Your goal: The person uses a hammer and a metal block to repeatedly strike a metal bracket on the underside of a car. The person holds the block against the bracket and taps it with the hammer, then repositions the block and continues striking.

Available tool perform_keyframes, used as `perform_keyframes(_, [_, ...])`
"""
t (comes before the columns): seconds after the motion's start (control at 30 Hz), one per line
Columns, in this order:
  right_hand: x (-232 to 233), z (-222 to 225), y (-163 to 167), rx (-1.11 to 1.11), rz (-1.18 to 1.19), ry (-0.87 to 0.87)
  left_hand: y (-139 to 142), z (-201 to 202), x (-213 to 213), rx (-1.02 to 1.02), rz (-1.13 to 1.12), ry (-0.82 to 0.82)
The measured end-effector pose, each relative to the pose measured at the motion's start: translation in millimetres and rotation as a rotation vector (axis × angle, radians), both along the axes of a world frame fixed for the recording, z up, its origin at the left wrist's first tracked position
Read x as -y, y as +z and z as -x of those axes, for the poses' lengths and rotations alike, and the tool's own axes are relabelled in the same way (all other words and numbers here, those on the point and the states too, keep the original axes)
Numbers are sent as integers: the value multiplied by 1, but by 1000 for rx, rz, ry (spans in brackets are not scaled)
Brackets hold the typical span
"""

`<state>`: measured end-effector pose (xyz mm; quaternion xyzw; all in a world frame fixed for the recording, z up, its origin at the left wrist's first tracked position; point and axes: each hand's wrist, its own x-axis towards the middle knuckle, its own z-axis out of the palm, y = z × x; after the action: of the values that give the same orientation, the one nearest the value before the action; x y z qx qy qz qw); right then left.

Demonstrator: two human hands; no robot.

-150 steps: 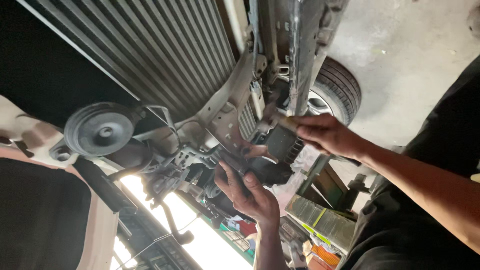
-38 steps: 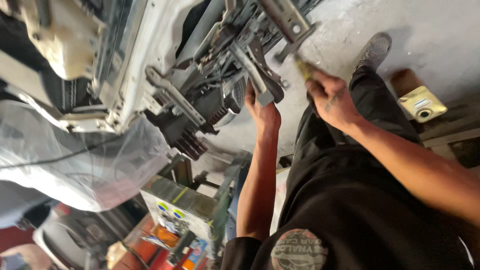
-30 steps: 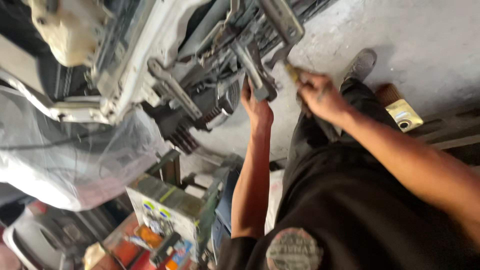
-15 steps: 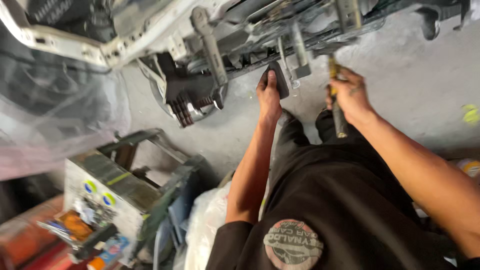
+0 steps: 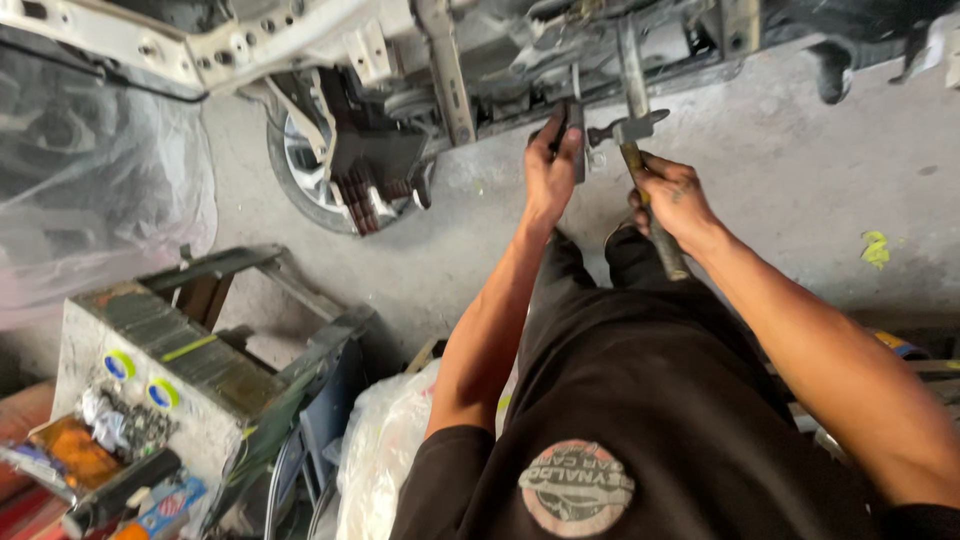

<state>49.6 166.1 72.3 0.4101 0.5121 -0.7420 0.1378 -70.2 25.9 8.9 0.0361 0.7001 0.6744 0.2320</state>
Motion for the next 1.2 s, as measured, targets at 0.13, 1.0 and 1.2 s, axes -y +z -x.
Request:
perform_keyframes(0.13, [-13, -3, 0, -79, -7, -75, 1, 9, 1, -20, -25, 22])
perform_keyframes(1.0, [4, -3, -7, -27, -9, -45, 13, 49, 27, 196, 104, -147])
perform_keyframes(1.2, [-10, -2, -12, -18, -123, -173, 24, 68, 34, 34, 217, -355])
